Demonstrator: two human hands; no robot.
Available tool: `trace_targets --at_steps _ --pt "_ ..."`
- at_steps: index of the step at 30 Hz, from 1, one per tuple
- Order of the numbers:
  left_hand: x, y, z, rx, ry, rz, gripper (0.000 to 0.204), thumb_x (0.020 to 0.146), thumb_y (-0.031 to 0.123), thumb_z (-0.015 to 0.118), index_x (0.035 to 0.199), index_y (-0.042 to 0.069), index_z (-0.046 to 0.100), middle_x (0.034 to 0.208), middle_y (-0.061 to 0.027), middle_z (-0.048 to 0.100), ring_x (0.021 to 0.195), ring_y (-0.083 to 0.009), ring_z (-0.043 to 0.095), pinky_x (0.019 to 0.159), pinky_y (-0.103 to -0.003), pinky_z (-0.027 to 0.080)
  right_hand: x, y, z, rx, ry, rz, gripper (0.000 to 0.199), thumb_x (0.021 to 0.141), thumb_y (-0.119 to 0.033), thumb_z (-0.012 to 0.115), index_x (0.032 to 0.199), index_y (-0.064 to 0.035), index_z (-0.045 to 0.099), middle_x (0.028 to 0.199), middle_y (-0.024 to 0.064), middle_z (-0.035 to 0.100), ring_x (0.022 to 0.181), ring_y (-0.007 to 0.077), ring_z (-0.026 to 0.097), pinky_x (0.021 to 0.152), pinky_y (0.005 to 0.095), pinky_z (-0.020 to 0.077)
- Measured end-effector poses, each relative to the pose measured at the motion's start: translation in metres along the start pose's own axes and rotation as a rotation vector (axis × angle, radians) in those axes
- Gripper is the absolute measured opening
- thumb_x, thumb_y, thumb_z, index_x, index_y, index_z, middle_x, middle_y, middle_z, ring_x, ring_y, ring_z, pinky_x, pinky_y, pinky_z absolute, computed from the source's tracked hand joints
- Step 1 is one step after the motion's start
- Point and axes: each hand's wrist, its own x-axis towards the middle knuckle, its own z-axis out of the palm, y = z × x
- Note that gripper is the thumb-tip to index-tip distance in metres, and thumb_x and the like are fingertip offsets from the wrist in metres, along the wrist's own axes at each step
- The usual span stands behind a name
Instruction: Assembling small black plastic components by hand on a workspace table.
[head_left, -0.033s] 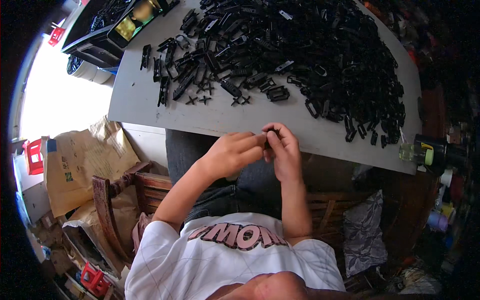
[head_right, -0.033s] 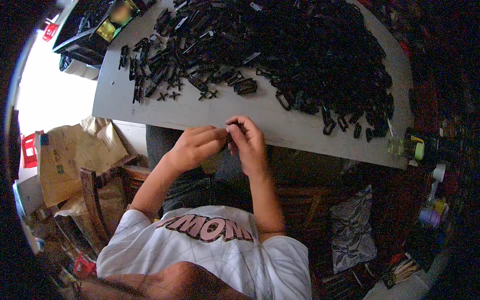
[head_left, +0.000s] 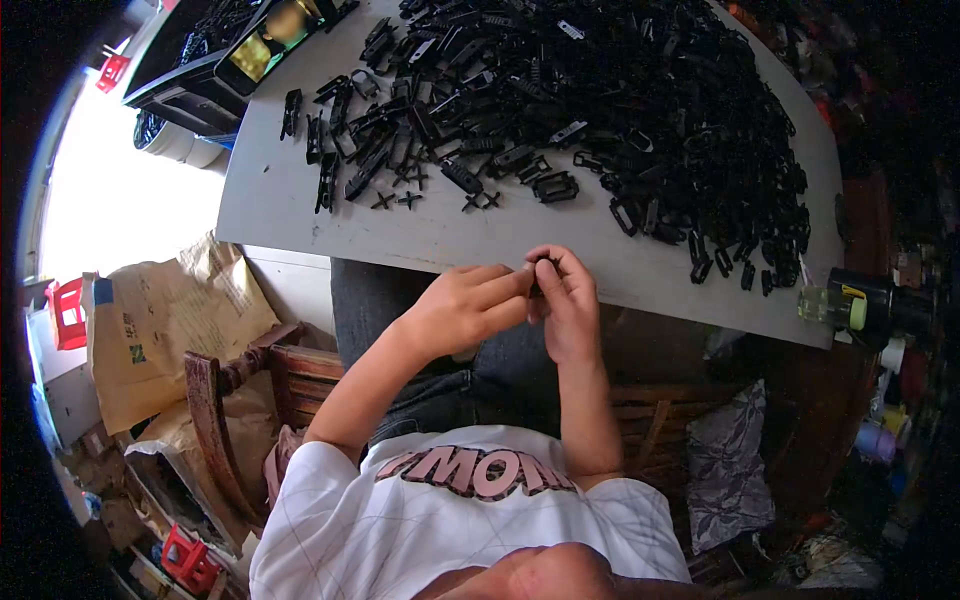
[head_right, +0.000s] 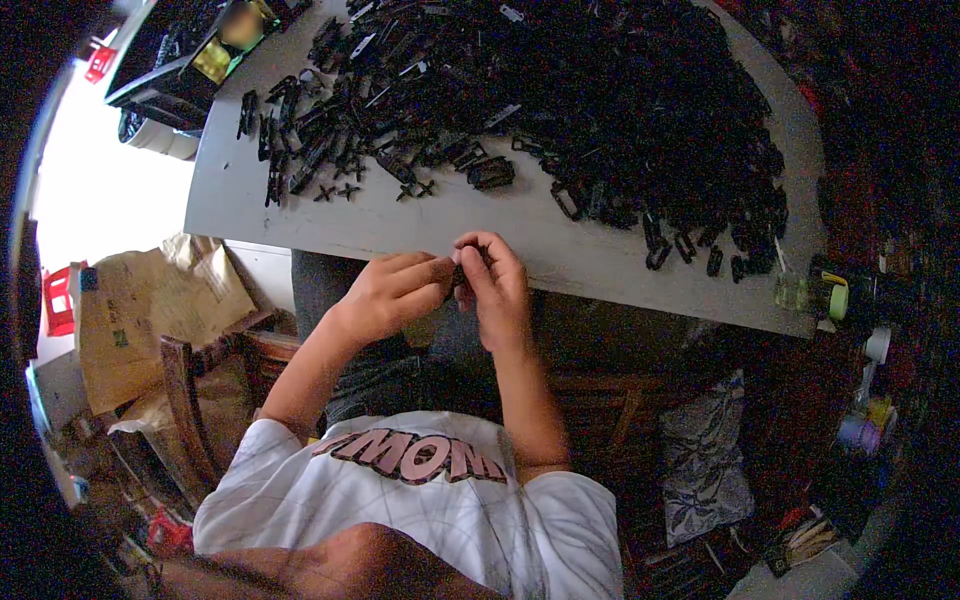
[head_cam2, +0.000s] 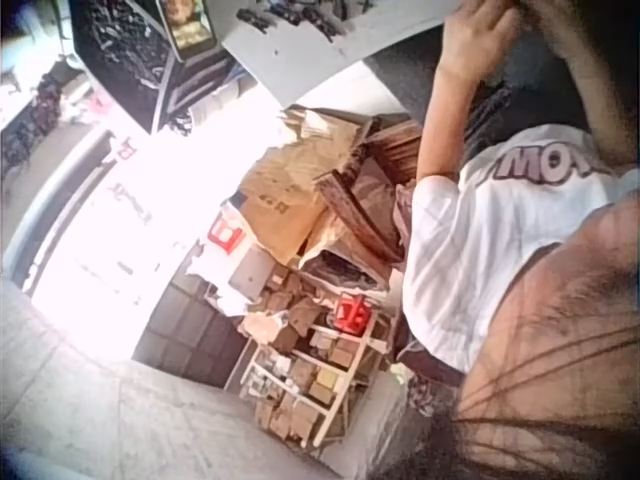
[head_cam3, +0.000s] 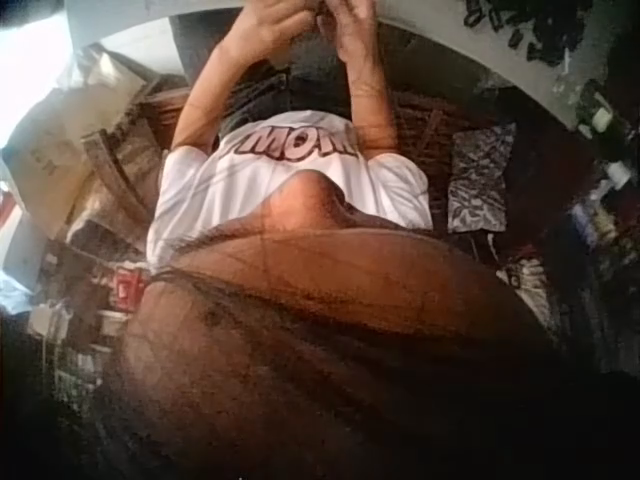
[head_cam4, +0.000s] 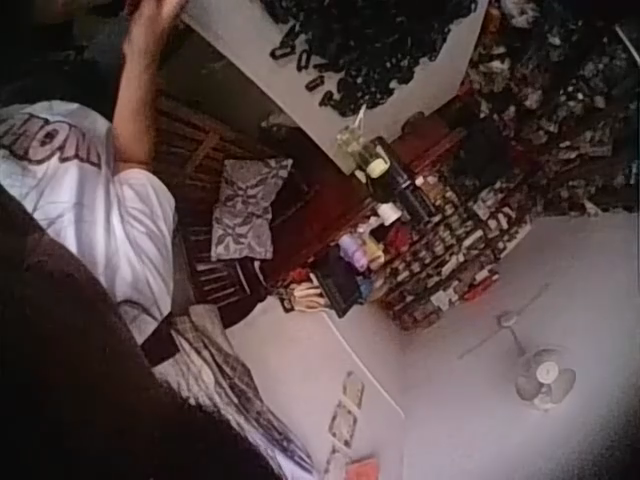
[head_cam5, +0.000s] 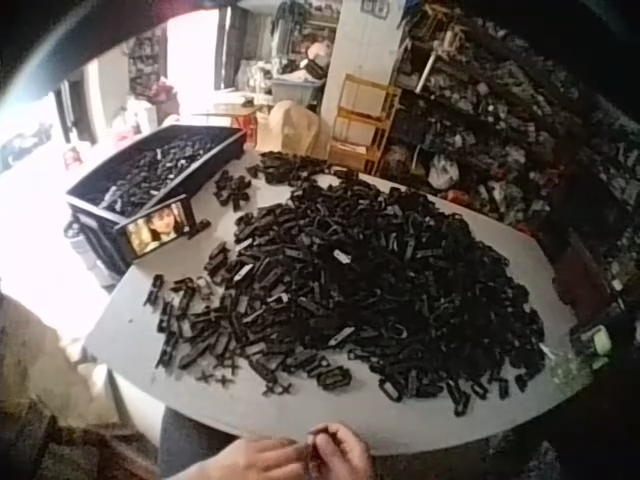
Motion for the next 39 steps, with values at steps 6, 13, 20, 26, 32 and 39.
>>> trace_targets --at_steps 6,13,20,26,32,39 --pt "0.0 -0.003 0.006 -0.159 0.074 -0.142 0.012 0.068 -0.001 0.061 0.078 -0.001 0.054 0.092 -0.0123 0.061 0.077 -0.0271 0.062 0.064 -0.033 0.051 0.0 -0.007 0.01 -0.068 0.139 0.007 0.02 0.096 -0.023 0.042 0.104 -0.0067 0.051 0.079 -0.0037 0.052 0.059 0.003 0.043 0.047 0.0173 0.0327" --pt "-0.012 -0.006 0.009 -0.578 0.218 -0.461 0.013 0.071 -0.008 0.063 0.08 -0.001 0.056 0.086 -0.0115 0.063 0.076 -0.0243 0.062 0.066 -0.032 0.05 -0.004 -0.011 -0.002 -0.188 -0.197 0.05 0.026 0.096 -0.013 0.038 0.116 -0.0019 0.048 0.086 0.0022 0.057 0.059 0.0052 0.044 0.048 0.0182 0.0329" --pt "-0.009 -0.004 0.0 -0.745 0.024 -0.532 0.012 0.072 -0.007 0.062 0.079 -0.001 0.055 0.082 -0.01 0.062 0.077 -0.0241 0.061 0.068 -0.032 0.049 -0.009 -0.008 -0.005 -0.082 -0.158 0.076 0.017 0.092 -0.016 0.05 0.105 -0.005 0.055 0.07 -0.006 0.047 0.054 0.0015 0.038 0.046 0.0172 0.0281" --pt "-0.01 -0.003 0.001 -0.639 0.04 -0.533 0.014 0.071 -0.007 0.061 0.078 0.0 0.052 0.082 -0.0109 0.061 0.077 -0.0273 0.06 0.068 -0.033 0.048 -0.002 0.026 -0.004 -0.499 0.15 -0.367 0.02 0.093 -0.015 0.05 0.075 -0.0064 0.047 0.065 -0.0053 0.046 0.05 0.0014 0.039 0.044 0.018 0.0257" --pt "-0.012 -0.012 -0.002 -0.397 0.127 -0.576 0.014 0.072 -0.006 0.059 0.082 0.001 0.052 0.088 -0.0132 0.06 0.079 -0.03 0.06 0.069 -0.034 0.048 0.001 -0.004 -0.007 -1.146 0.337 -0.639 0.021 0.092 -0.015 0.048 0.074 -0.0042 0.045 0.064 0.0091 0.048 0.054 0.0251 0.046 0.051 0.0332 0.0372" --pt "-0.003 -0.038 -0.002 0.166 0.003 -0.182 0.022 0.072 0.006 0.054 0.094 0.005 0.055 0.099 -0.01 0.056 0.086 -0.0276 0.057 0.069 -0.036 0.05 0.028 -0.042 -0.004 -1.6 0.003 -0.484 0.021 0.085 -0.018 0.058 0.102 -0.0071 0.051 0.092 0.0103 0.055 0.08 0.0348 0.057 0.063 0.0423 0.0452"
